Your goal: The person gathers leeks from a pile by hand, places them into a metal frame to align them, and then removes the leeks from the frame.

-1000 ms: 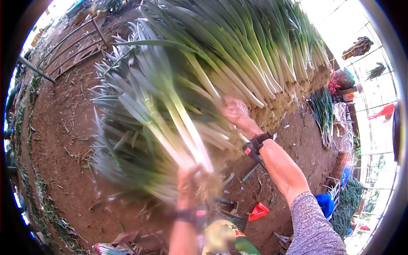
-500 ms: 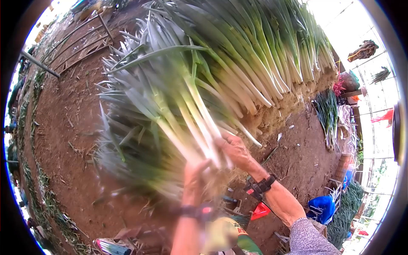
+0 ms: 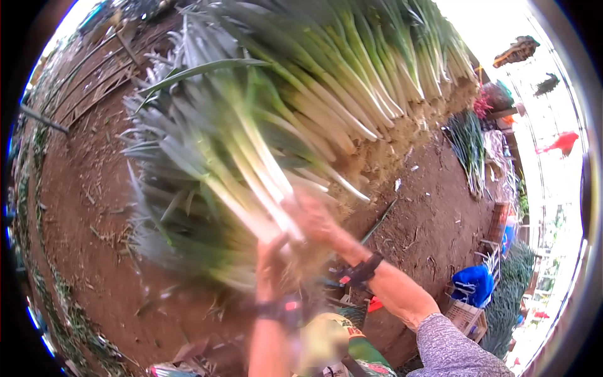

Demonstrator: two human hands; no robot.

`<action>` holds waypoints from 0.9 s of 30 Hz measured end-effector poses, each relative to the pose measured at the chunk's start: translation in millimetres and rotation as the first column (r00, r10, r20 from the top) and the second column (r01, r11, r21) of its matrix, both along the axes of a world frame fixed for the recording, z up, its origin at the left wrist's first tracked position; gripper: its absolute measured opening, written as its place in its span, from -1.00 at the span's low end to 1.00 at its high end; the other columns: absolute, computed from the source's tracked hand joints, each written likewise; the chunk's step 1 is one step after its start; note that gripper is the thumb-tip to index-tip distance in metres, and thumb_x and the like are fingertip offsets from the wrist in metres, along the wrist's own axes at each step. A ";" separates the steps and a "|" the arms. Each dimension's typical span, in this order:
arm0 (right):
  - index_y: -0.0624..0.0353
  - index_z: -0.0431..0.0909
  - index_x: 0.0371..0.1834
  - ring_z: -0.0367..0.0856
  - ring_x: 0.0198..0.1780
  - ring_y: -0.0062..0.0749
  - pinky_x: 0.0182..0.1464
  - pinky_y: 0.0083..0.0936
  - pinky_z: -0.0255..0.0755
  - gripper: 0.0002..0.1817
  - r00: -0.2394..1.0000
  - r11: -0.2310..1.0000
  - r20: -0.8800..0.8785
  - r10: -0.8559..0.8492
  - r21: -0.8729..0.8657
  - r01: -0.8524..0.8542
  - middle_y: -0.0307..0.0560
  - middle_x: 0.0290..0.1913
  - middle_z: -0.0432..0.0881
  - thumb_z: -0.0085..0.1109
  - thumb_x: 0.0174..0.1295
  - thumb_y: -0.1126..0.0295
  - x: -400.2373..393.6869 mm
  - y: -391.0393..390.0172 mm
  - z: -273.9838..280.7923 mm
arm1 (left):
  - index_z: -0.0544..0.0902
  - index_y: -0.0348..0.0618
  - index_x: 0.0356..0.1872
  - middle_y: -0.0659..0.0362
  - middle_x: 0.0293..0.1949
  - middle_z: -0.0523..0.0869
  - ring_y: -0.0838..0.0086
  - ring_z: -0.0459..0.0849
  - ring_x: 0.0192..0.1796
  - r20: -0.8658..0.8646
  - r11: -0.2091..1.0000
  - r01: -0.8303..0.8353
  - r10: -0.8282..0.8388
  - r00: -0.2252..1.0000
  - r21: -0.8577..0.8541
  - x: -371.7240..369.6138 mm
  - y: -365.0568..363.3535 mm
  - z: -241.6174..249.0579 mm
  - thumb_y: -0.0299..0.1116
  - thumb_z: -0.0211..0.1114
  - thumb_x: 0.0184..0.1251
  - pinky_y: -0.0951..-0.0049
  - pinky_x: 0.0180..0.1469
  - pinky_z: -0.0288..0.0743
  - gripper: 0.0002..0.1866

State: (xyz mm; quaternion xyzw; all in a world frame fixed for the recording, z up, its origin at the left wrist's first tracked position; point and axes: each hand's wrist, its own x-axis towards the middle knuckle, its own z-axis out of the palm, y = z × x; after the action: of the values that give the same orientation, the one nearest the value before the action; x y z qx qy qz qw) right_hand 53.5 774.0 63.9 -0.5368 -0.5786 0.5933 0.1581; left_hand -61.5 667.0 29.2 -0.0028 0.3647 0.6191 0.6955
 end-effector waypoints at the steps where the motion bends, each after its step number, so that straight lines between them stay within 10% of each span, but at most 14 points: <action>1: 0.25 0.47 0.29 0.67 0.03 -0.12 0.07 -0.21 0.58 -0.48 0.999 0.996 -0.023 0.025 0.086 -0.023 0.14 0.01 0.63 0.07 0.53 0.04 -3.6 -4.5 -3.4 | 0.30 -0.31 0.50 0.03 0.16 0.62 0.33 0.69 0.11 -0.033 1.000 0.002 -0.002 0.999 -0.001 0.2 -5.0 -9.7 -0.35 0.48 0.29 0.33 0.07 0.73 -0.21; 6: 0.46 -0.08 0.63 0.39 0.48 0.16 0.54 -0.22 0.26 -0.14 0.998 0.941 -0.035 0.055 0.337 -0.040 0.51 0.51 0.28 -0.15 0.61 -0.08 -29.1 -33.1 -10.8 | 0.59 -0.17 0.20 0.13 -0.01 0.73 0.29 0.75 0.00 -0.130 0.999 -0.009 0.004 0.992 -0.035 -31.1 -36.8 -23.1 -0.27 0.43 0.35 0.24 0.04 0.77 -0.55; 10: 0.37 -0.26 0.69 0.26 0.56 0.22 0.62 -0.20 0.13 0.00 0.965 0.982 -0.223 0.137 0.159 -0.103 0.47 0.61 0.11 -0.13 0.54 -0.21 -26.3 -35.1 -15.2 | 0.67 -0.12 -0.02 0.07 -0.10 0.76 0.24 0.80 -0.08 -0.125 0.992 -0.030 0.015 0.992 -0.123 -36.1 -38.7 -0.2 -0.14 0.37 0.39 0.15 -0.08 0.80 -0.69; 14: 0.20 -0.03 0.69 0.44 0.45 0.09 0.50 -0.12 0.34 -0.02 0.978 0.969 -0.164 0.128 -0.188 -0.158 0.38 0.51 0.35 -0.01 0.47 -0.28 9.1 -23.5 22.1 | 0.62 -0.15 0.05 -0.01 -0.10 0.75 0.19 0.81 -0.22 0.075 0.971 -0.055 0.074 0.994 -0.232 -24.3 -30.2 12.5 -0.21 0.35 0.38 0.13 -0.16 0.82 -0.67; 27: 0.27 0.67 -0.02 0.69 -0.29 -0.55 -0.26 -0.56 0.59 -0.69 0.918 0.922 -0.113 -0.380 0.034 0.386 -0.13 -0.26 0.75 0.24 0.45 0.21 85.6 44.4 -37.8 | 0.50 -0.14 -0.08 0.08 -0.20 0.58 0.12 0.77 -0.20 -0.125 0.981 -0.052 0.029 0.992 -0.185 -31.1 -35.3 -8.6 -0.23 0.40 0.33 0.05 -0.17 0.82 -0.68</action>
State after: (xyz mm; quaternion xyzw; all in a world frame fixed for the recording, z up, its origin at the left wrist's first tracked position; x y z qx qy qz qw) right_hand 139.1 818.3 26.1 -0.6032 -0.4696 0.5618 0.3162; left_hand -92.5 631.7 20.6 -0.0377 0.4631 0.5949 0.6559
